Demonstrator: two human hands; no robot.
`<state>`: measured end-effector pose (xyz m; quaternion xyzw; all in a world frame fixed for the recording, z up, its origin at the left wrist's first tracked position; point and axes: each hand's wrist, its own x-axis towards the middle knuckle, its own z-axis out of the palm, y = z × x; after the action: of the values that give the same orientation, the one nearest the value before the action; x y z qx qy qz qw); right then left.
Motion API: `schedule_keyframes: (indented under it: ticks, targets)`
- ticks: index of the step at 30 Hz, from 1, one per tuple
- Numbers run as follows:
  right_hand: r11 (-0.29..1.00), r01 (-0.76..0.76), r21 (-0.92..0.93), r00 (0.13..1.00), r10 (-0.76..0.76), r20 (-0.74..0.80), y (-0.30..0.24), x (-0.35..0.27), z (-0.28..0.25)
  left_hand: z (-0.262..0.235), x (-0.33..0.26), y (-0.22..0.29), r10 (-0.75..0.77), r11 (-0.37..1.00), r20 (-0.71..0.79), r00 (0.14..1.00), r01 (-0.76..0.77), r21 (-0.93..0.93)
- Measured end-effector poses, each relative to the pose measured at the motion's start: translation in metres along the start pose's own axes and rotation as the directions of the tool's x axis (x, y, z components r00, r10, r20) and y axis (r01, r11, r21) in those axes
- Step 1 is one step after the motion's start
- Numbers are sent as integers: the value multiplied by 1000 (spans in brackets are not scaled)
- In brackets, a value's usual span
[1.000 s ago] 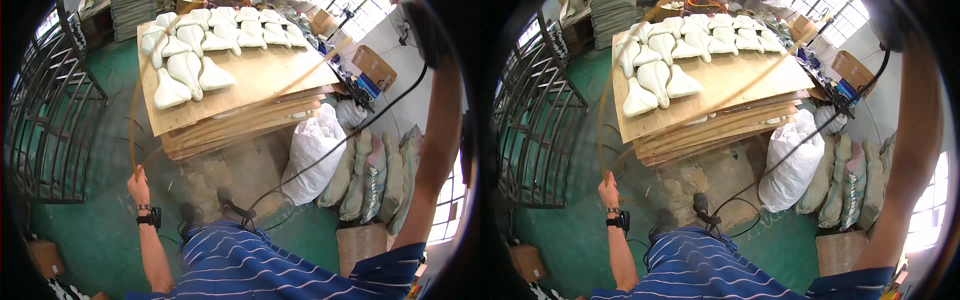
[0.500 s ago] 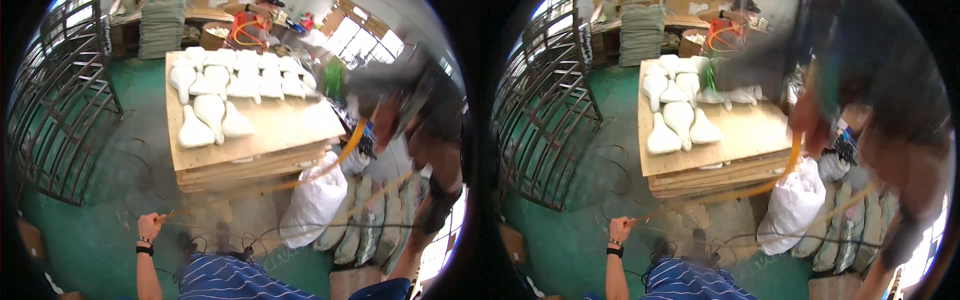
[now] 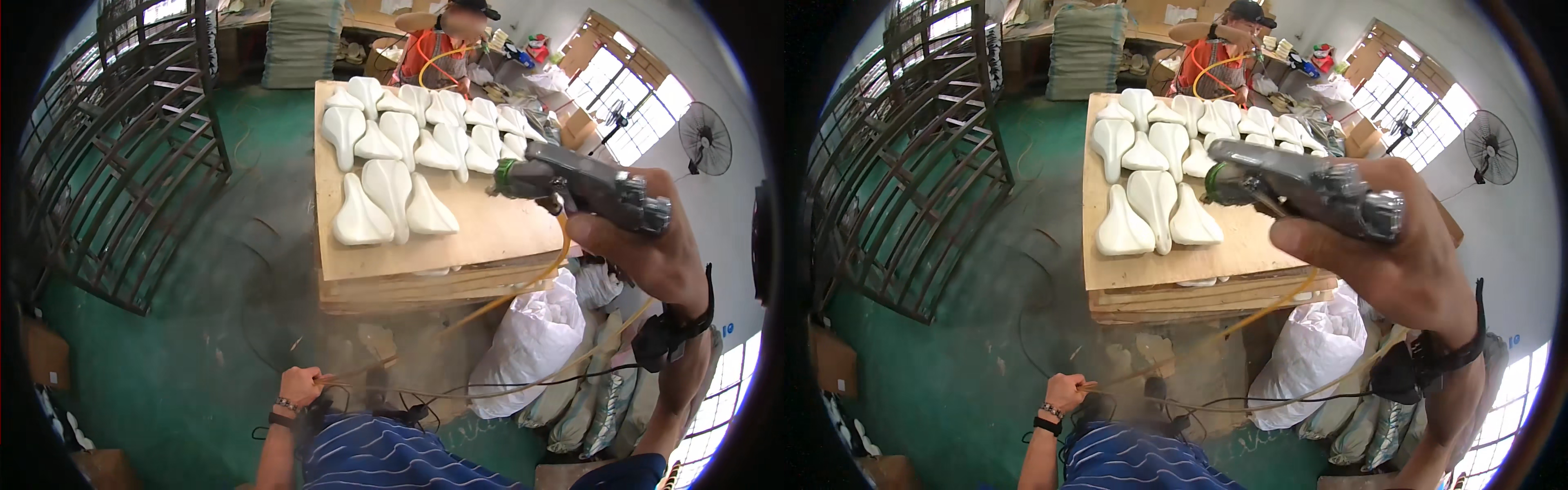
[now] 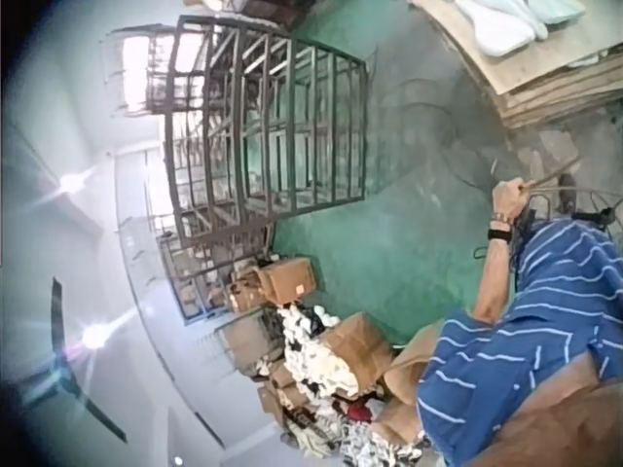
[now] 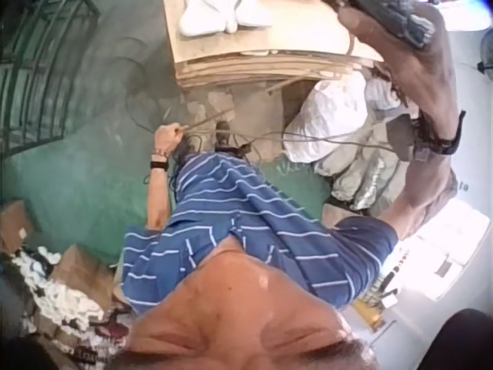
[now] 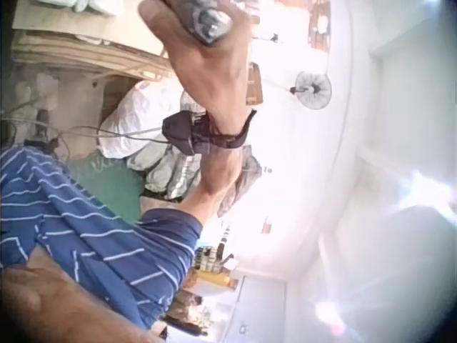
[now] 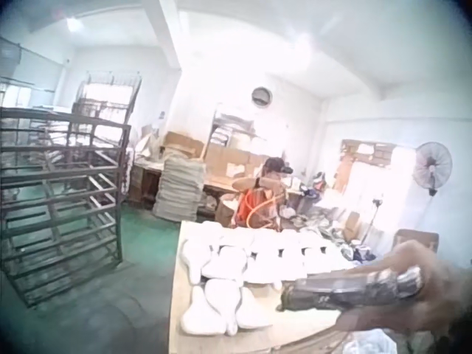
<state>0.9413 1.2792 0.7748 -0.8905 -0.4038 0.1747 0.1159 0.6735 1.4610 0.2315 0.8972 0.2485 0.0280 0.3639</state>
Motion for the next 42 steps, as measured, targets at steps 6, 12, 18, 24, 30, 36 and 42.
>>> schedule_keyframes:
  ticks: [6,12,18,24,30,36,42]
  targets:
    - [929,348,128,931,-326,-167,25,0,20,9,-10,-16,-28,999,31,999,28,-16]
    - [926,376,34,923,-370,-104,32,5,7,3,-4,-1,-15,999,90,996,11,48]
    - [971,111,210,967,-56,-250,34,-22,7,23,20,10,36,995,149,988,-50,88]
    - [938,317,143,934,-283,-217,86,-10,19,24,16,12,6,993,162,987,-26,119]
    - [960,203,190,970,-171,-172,90,-19,16,33,20,19,-9,994,213,977,-13,104]
    - [923,357,139,894,-295,-337,110,-11,25,43,24,25,-7,979,238,971,-42,201]
    - [927,359,112,893,-306,-329,122,-14,23,40,31,34,-32,983,272,962,-19,184]
